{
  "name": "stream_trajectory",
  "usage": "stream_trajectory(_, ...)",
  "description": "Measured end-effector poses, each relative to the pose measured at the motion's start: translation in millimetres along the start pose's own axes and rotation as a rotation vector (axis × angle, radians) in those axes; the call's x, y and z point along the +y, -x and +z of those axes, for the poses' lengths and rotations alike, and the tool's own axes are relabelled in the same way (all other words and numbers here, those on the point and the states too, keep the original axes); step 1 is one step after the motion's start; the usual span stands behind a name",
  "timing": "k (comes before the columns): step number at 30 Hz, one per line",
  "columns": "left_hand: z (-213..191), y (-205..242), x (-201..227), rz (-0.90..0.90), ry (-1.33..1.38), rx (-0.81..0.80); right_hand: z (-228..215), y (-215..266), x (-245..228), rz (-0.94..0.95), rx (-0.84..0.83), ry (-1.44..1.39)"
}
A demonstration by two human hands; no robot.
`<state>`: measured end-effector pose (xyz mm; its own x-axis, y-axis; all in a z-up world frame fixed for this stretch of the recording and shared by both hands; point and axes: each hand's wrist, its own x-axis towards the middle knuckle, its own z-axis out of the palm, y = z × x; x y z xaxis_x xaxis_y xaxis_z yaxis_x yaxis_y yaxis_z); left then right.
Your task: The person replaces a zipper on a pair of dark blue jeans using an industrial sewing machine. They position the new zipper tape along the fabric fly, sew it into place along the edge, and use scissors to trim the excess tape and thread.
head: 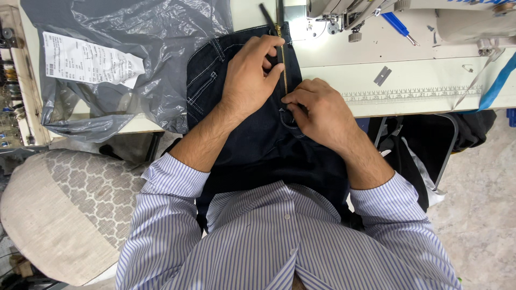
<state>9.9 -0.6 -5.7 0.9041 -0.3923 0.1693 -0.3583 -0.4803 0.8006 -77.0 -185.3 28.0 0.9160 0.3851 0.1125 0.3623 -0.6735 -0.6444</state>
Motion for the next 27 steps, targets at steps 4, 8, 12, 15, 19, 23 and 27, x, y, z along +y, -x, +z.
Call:
stream_trajectory(4,-2,-6,-3,0.13,-0.227,-0.015,-4,0,0,-0.06,0.021,-0.004)
stream_trajectory(8,-8,-6,-1,0.232,-0.234,0.034,-7,0,4,-0.108,0.027,0.048)
stream_trajectory(12,-11,-5,-4,0.176,-0.232,-0.027,-6,2,8,-0.119,0.006,0.053)
stream_trajectory(15,-17,-2,7,0.242,-0.37,-0.126,-11,6,-1,-0.159,-0.002,0.1)
stream_trajectory(19,-19,14,13,0.387,-0.549,-0.073,-14,14,-9,-0.15,-0.007,0.159)
stream_trajectory(23,-8,23,7,0.418,-0.6,-0.027,-11,26,-12,-0.101,0.015,0.202)
stream_trajectory(27,-4,25,-5,0.484,-0.645,0.093,-8,27,-7,-0.15,0.041,0.204)
